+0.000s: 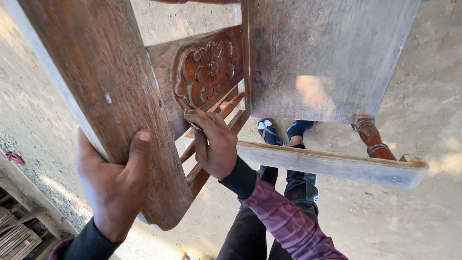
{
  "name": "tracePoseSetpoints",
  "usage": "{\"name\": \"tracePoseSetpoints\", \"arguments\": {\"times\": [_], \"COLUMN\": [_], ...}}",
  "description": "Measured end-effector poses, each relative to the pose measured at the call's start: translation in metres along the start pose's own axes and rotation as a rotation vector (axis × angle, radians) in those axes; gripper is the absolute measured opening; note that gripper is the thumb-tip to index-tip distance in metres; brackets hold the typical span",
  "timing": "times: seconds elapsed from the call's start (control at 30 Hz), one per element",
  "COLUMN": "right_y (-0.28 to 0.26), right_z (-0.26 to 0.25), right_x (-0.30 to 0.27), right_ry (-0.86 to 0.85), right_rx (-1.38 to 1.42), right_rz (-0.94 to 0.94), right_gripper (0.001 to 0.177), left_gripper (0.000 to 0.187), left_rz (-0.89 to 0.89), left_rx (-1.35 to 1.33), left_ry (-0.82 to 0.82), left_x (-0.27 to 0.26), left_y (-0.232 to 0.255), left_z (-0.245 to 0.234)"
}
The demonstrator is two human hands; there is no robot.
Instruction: Manually sanding a wooden chair using a piece of sandpaper.
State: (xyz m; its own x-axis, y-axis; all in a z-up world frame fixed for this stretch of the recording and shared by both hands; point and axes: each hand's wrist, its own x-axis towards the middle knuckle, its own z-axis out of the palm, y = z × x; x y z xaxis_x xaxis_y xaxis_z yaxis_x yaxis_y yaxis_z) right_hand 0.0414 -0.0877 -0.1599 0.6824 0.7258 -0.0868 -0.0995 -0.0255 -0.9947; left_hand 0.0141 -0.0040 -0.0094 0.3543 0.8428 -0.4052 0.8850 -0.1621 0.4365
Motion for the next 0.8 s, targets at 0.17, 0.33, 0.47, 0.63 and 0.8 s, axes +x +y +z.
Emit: {"name": "tracePoseSetpoints", "arguments": {"times": [0.17, 0.33, 0.47, 0.63, 0.8], "right_y": [0.004, 0.002, 0.003, -0.009, 0.003], "right_z": [0.011, 0.011, 0.013, 0.006, 0.012], "right_x": [0.009, 0.009, 0.004, 0.016, -0.001], "right_ry": [0.042, 0.069, 0.068, 0.07, 0.079], "right_rx": [0.002, -0.024, -0.001, -0.042, -0.056], "right_rz": [-0.053, -0.041, -0.043, -0.04, -0.052], "right_gripper": [0.042, 0.033, 0.042, 0.032, 0.039], "left_gripper": [0.041, 0.038, 0.037, 0.039, 0.036], "left_rz": [0.011, 0.015, -0.022, 0.022, 0.022], "left_rx": [0.008, -0.042, -0.026, -0.037, -0.032], "left_ry": [0.012, 0.0, -0.004, 0.009, -0.003], "left_x": [0.003, 0.002, 0.001, 0.002, 0.0], "left_y": [-0.006, -0.003, -0.004, -0.003, -0.004], "left_z": [0.001, 0.0, -0.001, 0.0, -0.002]}}
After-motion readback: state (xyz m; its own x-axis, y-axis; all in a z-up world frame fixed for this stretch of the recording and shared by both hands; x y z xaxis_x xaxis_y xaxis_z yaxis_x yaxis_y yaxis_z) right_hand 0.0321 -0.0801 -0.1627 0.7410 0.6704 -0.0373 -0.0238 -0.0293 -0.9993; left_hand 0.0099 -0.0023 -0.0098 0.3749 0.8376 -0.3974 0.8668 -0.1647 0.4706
